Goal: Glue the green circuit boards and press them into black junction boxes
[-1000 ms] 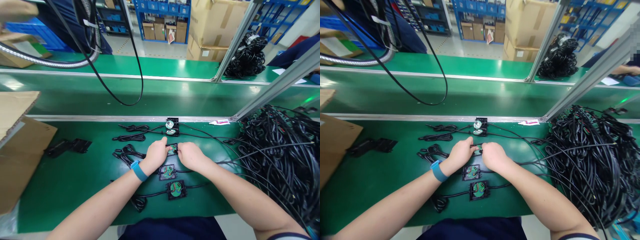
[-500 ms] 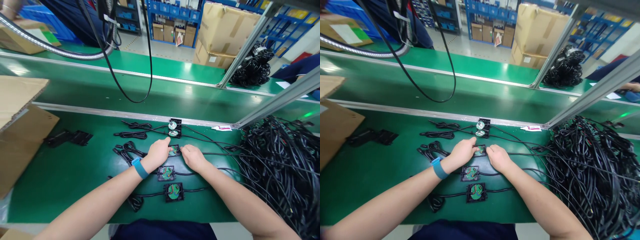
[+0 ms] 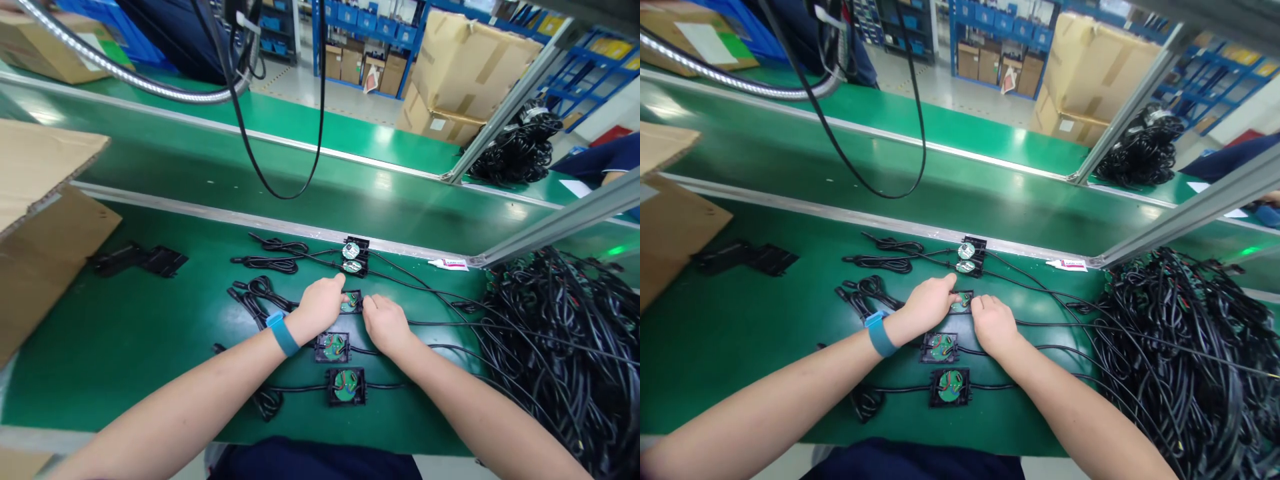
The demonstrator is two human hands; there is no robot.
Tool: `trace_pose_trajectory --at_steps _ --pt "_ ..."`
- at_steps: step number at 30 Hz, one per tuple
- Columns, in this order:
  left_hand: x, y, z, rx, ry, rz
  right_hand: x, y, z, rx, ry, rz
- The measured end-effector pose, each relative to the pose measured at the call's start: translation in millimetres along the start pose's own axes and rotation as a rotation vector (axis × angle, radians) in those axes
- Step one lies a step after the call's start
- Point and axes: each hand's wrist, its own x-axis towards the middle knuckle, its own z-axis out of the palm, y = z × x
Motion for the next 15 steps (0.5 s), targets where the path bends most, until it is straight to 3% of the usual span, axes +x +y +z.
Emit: trace_pose_trajectory --at_steps 3,7,12,15 --pt "-0.2 -0.8 1.0 -0.027 -0.001 -0.004 -0.8 2.9 5.9 -0.026 0.009 -0.016" --pt "-0.5 -1.3 5.9 -0.05 0.012 0.011 0.7 1.7 4.4 -0.079 -0.073 -0.034" --pt "-0.4 -1.4 10.1 -0.07 0.042 0.024 5.1 2.9 -17.3 -0.118 -0.261 -0.114" --pt "-0.6 -1.3 9.5 -0.07 0.043 0.022 0.7 10.6 -29.5 -0.084 -0.232 -0.142"
